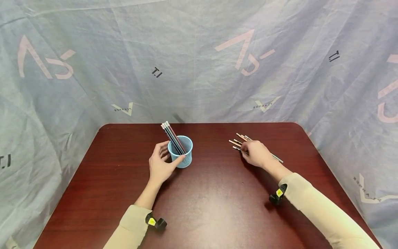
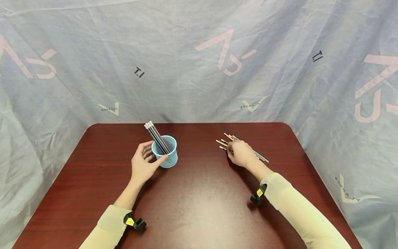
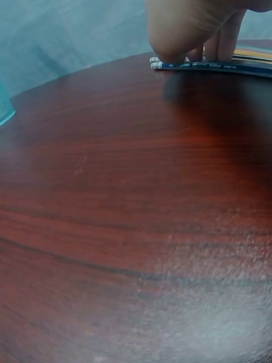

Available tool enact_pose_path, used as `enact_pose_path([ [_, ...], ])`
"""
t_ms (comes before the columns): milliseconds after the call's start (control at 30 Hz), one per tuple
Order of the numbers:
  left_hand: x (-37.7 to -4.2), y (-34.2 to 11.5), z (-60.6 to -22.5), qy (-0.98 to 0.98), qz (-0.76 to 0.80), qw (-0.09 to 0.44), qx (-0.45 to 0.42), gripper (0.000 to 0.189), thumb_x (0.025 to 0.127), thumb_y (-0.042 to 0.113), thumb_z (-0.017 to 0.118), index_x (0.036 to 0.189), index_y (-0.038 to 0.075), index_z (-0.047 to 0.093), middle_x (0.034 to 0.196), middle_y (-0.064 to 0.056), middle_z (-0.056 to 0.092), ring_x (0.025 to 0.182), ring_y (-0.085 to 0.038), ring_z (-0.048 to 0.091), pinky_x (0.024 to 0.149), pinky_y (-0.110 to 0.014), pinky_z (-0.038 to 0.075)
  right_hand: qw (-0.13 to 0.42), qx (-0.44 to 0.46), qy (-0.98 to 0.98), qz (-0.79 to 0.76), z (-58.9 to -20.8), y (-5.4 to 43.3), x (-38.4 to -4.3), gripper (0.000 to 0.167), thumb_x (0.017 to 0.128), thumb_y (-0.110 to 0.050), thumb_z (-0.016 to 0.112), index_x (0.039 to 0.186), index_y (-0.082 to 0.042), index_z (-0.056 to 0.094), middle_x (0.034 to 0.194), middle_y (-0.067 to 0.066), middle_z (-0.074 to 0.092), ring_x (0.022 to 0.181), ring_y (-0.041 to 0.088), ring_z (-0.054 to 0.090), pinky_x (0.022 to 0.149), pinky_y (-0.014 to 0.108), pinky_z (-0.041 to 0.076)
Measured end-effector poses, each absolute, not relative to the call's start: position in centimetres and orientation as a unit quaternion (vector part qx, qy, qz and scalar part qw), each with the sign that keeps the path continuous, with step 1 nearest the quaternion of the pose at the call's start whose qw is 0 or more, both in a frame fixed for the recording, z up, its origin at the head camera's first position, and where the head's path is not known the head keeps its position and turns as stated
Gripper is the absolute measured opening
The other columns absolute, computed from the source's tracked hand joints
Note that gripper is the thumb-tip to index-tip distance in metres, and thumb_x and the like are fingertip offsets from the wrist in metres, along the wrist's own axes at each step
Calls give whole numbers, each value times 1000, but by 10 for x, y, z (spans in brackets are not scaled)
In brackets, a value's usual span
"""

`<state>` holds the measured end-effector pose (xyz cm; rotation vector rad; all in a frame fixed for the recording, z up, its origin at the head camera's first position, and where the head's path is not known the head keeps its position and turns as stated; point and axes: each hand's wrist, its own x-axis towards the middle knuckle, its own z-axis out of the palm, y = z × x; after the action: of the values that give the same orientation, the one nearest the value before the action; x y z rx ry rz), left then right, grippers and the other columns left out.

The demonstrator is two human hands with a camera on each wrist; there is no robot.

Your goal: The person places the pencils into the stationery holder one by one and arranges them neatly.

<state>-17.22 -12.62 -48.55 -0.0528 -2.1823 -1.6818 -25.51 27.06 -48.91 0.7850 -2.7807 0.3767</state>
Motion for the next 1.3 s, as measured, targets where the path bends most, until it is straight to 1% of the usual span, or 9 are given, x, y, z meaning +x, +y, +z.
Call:
enact_pose_path([
  [267, -172, -126, -485, -775, -600, 195, -23, 71, 75, 16, 99, 134, 3, 62, 136, -14, 70, 126, -33, 71, 105, -48, 61, 99, 269, -949, 128, -490, 266, -253, 7, 86, -3, 81, 89, -4, 74, 80, 6, 70, 74, 21, 69, 68, 42, 62],
  [400, -173, -126, -485, -779, -596, 196, -25, 69, 76, 17, 99, 133, 4, 62, 136, -13, 71, 125, -32, 71, 104, -48, 61, 87, 265, -952, 125, -488, 263, -253, 5, 88, -3, 79, 87, -4, 74, 78, 4, 70, 73, 19, 69, 67, 41, 62],
  [500, -174, -127, -485, -781, -593, 195, -28, 69, 76, 17, 99, 133, 5, 61, 135, -12, 71, 125, -32, 71, 104, -48, 61, 84, 266, -951, 131, -484, 259, -254, 5, 88, -3, 79, 88, -4, 74, 79, 6, 70, 74, 20, 69, 67, 41, 62],
  [767, -174, -128, -484, -783, -592, 190, -30, 69, 75, 15, 99, 132, 4, 60, 135, -12, 70, 123, -33, 71, 104, -50, 61, 125, 275, -941, 154, -467, 252, -260, 6, 82, 0, 77, 86, -4, 74, 78, 7, 70, 72, 22, 68, 66, 42, 61],
  [933, -176, -128, -482, -784, -591, 188, -33, 69, 76, 16, 99, 132, 5, 60, 136, -11, 70, 123, -33, 72, 104, -49, 61, 127, 264, -938, 185, -456, 251, -265, 6, 83, -1, 76, 89, -3, 74, 81, 9, 76, 74, 24, 73, 69, 44, 62],
  [1067, -177, -129, -482, -783, -591, 190, -39, 69, 75, 16, 99, 131, 5, 60, 136, -11, 70, 122, -33, 72, 103, -50, 62, 125, 263, -933, 211, -450, 249, -267, 6, 85, -1, 76, 90, -2, 75, 81, 9, 79, 75, 24, 77, 69, 42, 64],
  [1300, -176, -130, -484, -778, -598, 189, -45, 68, 74, 15, 100, 128, 4, 60, 136, -15, 70, 121, -36, 72, 103, -53, 62, 133, 247, -926, 253, -439, 243, -265, 6, 90, -4, 77, 96, -3, 78, 83, 8, 80, 72, 22, 76, 68, 41, 63],
])
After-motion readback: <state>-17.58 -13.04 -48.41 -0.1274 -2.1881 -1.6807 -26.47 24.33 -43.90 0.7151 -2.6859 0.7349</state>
